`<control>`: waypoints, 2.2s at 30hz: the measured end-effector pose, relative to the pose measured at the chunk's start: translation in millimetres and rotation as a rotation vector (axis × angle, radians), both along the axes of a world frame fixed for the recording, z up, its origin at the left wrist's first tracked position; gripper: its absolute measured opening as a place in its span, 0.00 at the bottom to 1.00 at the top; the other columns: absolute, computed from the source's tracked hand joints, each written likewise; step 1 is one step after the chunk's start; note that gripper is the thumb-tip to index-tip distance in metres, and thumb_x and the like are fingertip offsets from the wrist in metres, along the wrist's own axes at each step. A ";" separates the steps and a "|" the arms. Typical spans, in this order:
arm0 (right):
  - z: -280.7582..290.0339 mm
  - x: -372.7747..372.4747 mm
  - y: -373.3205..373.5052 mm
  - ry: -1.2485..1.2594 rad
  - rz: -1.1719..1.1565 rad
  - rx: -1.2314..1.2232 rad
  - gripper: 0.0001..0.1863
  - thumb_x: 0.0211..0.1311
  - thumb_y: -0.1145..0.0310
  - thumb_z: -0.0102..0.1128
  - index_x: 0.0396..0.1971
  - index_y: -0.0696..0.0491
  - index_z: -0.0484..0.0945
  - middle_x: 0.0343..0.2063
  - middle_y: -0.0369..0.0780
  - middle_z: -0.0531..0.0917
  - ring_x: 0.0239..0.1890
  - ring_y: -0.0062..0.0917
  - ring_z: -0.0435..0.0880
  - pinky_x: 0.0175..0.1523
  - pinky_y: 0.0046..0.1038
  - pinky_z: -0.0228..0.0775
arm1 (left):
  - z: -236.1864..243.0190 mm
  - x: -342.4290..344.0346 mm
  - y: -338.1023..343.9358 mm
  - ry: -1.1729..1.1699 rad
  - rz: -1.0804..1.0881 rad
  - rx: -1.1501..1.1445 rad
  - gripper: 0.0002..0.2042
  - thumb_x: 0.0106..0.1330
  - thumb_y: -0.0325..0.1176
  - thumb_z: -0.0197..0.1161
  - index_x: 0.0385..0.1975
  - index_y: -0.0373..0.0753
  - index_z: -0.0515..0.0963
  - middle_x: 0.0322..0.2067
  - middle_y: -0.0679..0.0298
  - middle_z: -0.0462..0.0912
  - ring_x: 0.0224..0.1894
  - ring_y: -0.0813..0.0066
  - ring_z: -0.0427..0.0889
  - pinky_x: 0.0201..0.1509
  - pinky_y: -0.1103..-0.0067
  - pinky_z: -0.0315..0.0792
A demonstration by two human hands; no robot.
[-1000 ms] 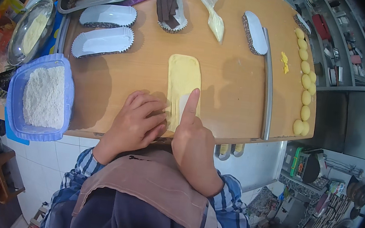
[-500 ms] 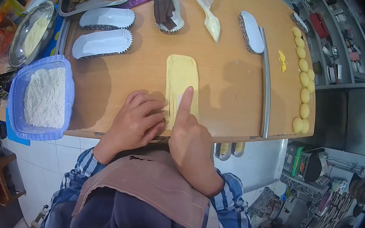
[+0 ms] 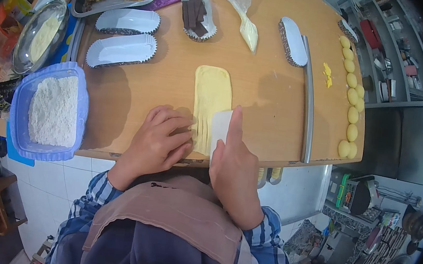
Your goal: The person flattens a portion of dough with a rolling pin, scores one half into strips using a scraper, and places chocolate and cream fillings onto the unscored half. They then roll the dough over the fillings toward the scored edge and place the finished roll into a paper liner.
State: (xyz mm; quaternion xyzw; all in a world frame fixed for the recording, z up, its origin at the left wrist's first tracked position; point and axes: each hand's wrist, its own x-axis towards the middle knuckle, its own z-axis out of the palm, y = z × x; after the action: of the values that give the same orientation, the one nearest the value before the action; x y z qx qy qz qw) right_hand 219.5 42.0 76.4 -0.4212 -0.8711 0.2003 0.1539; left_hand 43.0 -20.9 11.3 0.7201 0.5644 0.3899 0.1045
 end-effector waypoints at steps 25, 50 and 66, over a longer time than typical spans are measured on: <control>-10.1 -9.7 -3.7 -0.149 -0.052 -0.005 0.38 0.56 0.80 0.54 0.66 0.67 0.50 0.20 0.53 0.78 0.21 0.48 0.80 0.26 0.41 0.70 | 1.3 -0.6 -0.2 -0.013 -0.008 -0.036 0.09 0.51 0.30 0.68 0.32 0.36 0.81 0.45 0.58 0.79 0.50 0.58 0.74 0.59 0.59 0.65; 3.8 7.4 3.9 -0.014 -0.129 -0.085 0.37 0.58 0.78 0.55 0.67 0.63 0.52 0.31 0.57 0.80 0.30 0.52 0.81 0.34 0.44 0.73 | 1.8 0.1 2.6 0.005 0.002 -0.029 0.10 0.51 0.29 0.68 0.33 0.36 0.81 0.44 0.58 0.78 0.48 0.56 0.74 0.56 0.62 0.66; -8.7 -0.6 0.5 -0.167 -0.104 -0.045 0.35 0.56 0.80 0.54 0.65 0.64 0.55 0.23 0.55 0.79 0.23 0.49 0.80 0.28 0.41 0.70 | 1.7 -0.1 3.1 -0.004 0.010 -0.025 0.11 0.50 0.29 0.68 0.34 0.35 0.80 0.43 0.58 0.78 0.48 0.57 0.74 0.55 0.61 0.67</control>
State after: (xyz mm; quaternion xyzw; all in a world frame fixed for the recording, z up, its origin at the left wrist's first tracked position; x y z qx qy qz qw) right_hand 219.0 42.5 67.6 -0.4845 -0.8530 0.1759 0.0813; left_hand 42.9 -17.9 13.0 0.7151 0.5727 0.3846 0.1125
